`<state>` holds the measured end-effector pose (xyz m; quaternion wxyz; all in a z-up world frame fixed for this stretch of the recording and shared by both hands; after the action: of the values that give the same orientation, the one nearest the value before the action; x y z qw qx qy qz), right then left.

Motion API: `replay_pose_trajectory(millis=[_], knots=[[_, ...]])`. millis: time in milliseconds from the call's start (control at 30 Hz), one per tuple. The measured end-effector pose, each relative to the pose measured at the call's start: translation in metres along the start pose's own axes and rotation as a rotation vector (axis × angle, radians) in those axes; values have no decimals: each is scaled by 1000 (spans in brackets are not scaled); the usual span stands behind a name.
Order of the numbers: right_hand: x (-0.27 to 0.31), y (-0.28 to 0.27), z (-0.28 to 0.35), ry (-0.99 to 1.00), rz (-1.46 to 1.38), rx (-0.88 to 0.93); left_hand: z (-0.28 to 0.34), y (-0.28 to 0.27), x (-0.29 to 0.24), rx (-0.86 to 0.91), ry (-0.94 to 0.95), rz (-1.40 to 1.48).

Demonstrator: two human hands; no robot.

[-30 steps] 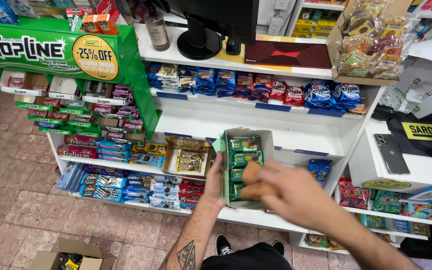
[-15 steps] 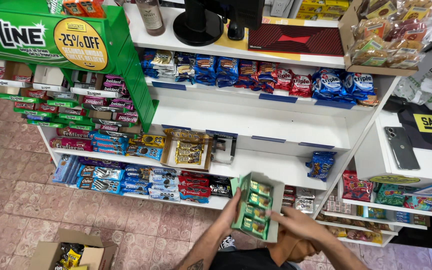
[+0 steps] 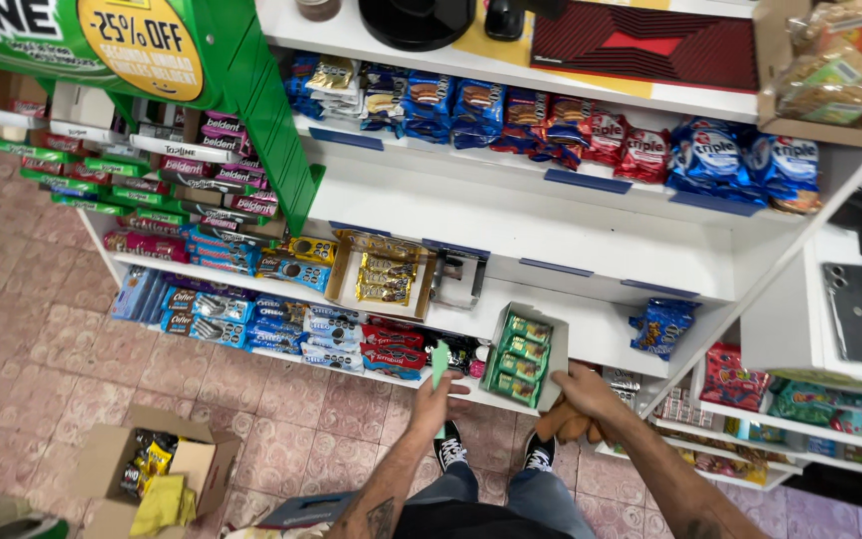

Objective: The person handles individual snack bars and boxes of candy, moving them from one shelf or container to another within a retail display.

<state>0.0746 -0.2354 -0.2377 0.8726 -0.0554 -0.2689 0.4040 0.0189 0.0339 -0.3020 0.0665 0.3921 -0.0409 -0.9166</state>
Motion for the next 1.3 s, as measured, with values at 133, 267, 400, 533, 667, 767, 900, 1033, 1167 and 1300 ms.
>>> replay_pose_trajectory(millis=[133,267,400,533,667,767,900,1033,1167,1300], knots=[[-1,-27,-62,45,-48,-34,38,-45,4,-20,-159,35],[0,-36,-125,0,-34,-51,59,-113,53,-167,-175,138],[4,-33,-167,31,-3,10,78,-162,98,-336,-146,232],[8,-33,-187,43,-124,-3,94,-173,135,-436,-286,297],[9,-37,-210,42,-49,-29,86,-159,145,-392,-304,315],[14,-30,-211,43,-119,-1,80,-152,141,-361,-282,361],[26,-31,-188,10,-123,-12,82,-157,139,-372,-331,344],[40,-42,-149,13,-81,-18,76,-164,139,-375,-294,361],[92,-25,-32,105,-351,135,64,-169,142,-364,-219,353],[54,17,-39,216,-455,218,62,-164,142,-339,-280,368]])
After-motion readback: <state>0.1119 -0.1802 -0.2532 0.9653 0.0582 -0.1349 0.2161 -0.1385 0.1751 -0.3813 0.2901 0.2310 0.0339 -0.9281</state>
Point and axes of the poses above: each hand's wrist, its own z-axis away from the middle knuckle, its own y-axis out of the palm, x = y × z, the point moved 10 cm from there along -z, towards the middle knuckle, and after that the axes turned 8 degrees about x, right-handed, at the moved point
